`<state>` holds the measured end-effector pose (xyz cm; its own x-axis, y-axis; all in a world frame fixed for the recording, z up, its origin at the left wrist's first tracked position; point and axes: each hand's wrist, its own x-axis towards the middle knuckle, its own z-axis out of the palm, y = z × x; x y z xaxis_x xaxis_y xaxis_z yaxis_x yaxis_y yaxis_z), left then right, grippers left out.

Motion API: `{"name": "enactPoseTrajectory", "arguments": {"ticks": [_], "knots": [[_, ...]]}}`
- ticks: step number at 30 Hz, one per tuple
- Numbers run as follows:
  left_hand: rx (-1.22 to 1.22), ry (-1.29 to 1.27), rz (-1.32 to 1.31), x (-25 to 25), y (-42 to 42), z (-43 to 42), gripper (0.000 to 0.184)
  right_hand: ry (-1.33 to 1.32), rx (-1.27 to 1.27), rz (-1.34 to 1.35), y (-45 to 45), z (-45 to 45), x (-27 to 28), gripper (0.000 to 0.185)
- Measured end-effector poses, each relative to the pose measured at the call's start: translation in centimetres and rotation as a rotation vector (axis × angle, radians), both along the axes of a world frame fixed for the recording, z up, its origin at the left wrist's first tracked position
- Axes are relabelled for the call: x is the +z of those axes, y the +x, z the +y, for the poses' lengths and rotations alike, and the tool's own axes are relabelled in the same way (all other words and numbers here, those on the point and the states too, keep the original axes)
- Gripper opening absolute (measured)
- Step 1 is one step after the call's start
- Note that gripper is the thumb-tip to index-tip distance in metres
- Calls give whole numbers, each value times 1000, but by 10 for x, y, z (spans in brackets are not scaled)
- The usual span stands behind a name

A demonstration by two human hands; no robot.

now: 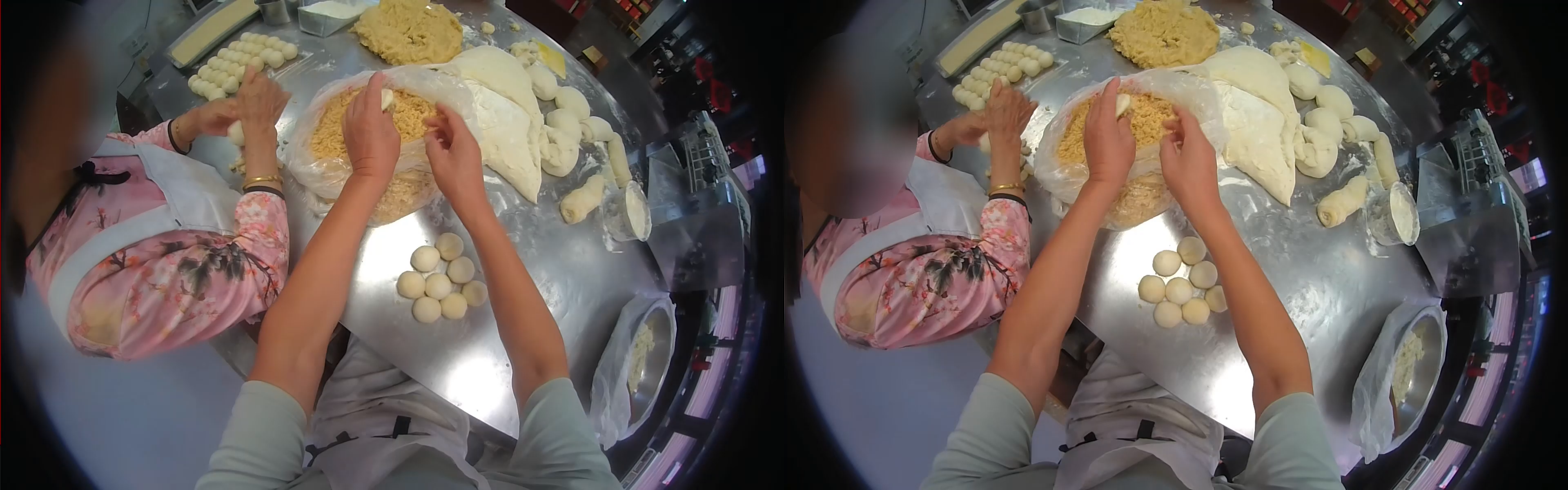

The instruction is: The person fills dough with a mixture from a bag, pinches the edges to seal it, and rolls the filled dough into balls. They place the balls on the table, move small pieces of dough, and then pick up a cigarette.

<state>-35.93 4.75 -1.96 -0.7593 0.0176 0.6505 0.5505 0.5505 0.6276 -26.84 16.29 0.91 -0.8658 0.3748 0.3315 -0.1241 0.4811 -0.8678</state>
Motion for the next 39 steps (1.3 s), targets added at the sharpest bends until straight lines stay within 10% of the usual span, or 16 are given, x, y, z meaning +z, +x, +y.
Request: {"name": "enactPoseTrajectory", "arguments": {"ticks": [5,14,18,32,39], "knots": [[95,-94,-208,-1,-2,-5,55,-155,79,-4,33,4,-13,41],[-776,1127,-1088,56,95,-14,37,-148,58,-8,106,9,39,62],[-943,1048,-1320,47,163,-31,34,128,176,-127,161,9,46,83],[-998,487,-1657,28,298,-35,36,40,146,-293,304,-15,9,47],[-1135,848,-1891,38,322,-61,46,-249,242,-216,340,-24,5,71]]}}
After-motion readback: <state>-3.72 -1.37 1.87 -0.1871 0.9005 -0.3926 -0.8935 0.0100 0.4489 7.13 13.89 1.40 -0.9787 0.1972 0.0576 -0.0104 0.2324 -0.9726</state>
